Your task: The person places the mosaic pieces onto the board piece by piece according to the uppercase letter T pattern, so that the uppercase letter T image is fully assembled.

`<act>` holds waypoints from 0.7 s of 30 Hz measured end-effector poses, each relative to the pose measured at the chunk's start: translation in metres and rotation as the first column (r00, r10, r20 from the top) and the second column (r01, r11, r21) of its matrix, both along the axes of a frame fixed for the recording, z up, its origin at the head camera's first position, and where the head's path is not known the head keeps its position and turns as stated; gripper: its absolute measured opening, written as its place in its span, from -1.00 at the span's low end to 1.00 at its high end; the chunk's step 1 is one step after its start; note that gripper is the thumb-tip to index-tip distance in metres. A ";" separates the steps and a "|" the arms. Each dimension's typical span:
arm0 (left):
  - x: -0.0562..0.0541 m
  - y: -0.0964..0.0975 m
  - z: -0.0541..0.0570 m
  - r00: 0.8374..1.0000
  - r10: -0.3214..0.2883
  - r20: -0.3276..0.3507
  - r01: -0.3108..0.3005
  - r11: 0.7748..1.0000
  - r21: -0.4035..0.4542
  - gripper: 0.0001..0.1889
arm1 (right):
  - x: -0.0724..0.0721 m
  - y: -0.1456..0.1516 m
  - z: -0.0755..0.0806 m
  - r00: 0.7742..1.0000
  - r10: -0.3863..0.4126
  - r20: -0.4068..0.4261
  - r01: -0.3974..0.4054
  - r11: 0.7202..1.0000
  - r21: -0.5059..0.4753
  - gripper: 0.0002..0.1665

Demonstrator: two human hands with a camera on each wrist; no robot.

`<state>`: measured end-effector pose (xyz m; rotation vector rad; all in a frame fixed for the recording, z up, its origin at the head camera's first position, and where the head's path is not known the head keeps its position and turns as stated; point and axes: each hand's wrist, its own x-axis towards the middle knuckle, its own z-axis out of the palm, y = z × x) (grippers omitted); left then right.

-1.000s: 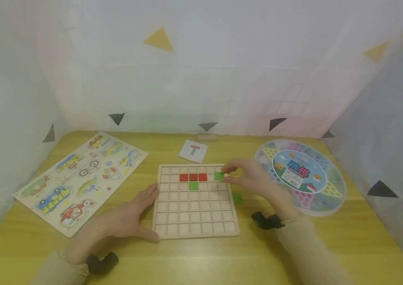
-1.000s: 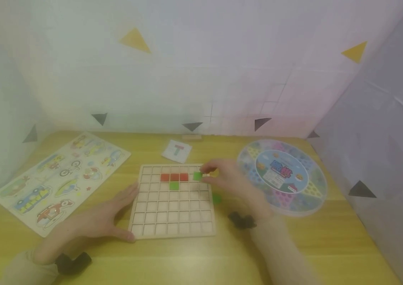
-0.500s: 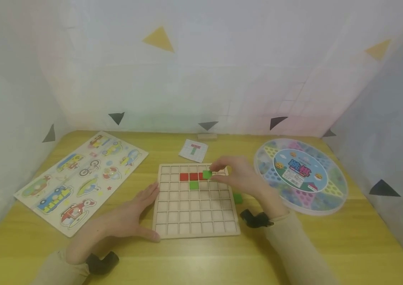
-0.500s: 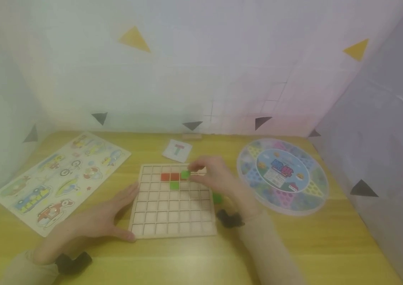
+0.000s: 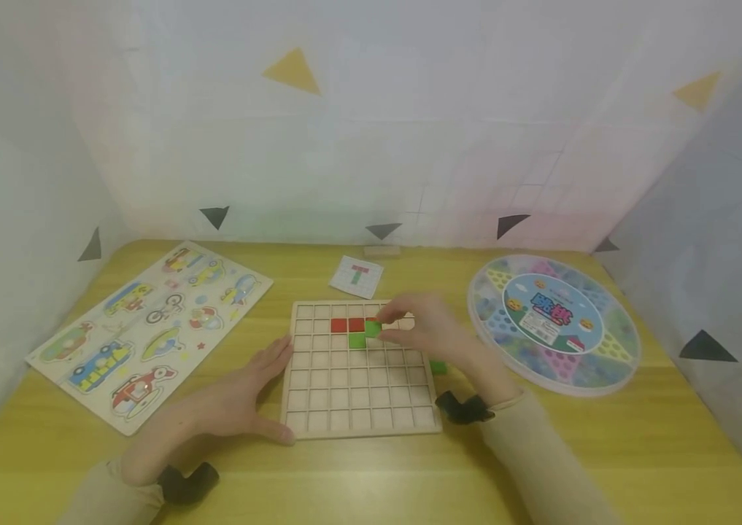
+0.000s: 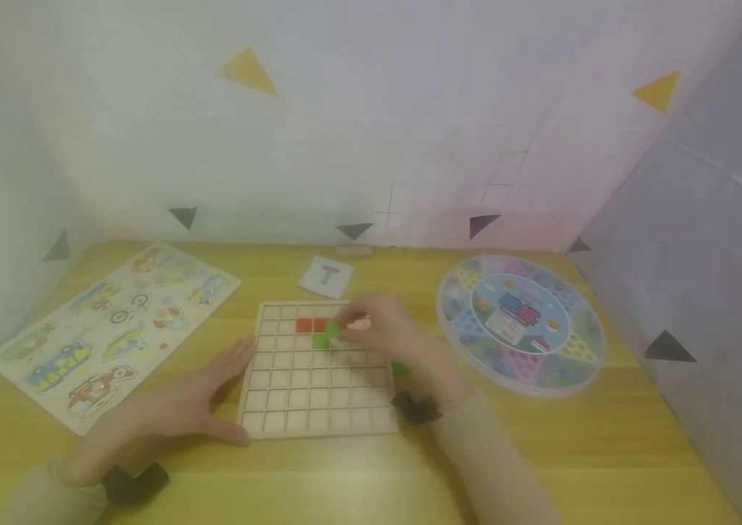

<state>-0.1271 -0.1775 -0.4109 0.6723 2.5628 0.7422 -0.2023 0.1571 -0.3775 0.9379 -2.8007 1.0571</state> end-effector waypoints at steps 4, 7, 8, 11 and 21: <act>0.001 0.000 0.002 1.000 -0.002 -0.001 0.002 1.000 0.003 0.39 | 0.001 -0.008 -0.006 0.999 0.039 -0.012 -0.039 0.999 -0.034 -0.77; 0.001 -0.001 0.003 1.000 -0.008 0.000 0.008 1.000 0.014 0.38 | 0.002 -0.012 -0.009 0.999 0.048 0.006 -0.047 0.997 -0.057 -0.78; 0.001 -0.001 0.003 1.000 -0.009 0.000 0.009 1.000 0.012 0.38 | 0.002 -0.012 -0.010 0.999 0.048 0.009 -0.048 0.997 -0.062 -0.78; 0.001 0.000 0.004 1.000 -0.009 0.004 0.009 1.000 0.013 0.38 | 0.002 -0.014 -0.011 0.998 0.054 0.022 -0.052 0.997 -0.064 -0.77; 0.000 0.000 0.001 1.000 -0.013 -0.012 0.013 1.000 0.006 0.38 | 0.001 -0.014 -0.015 0.999 0.050 0.019 -0.050 0.998 -0.032 -0.78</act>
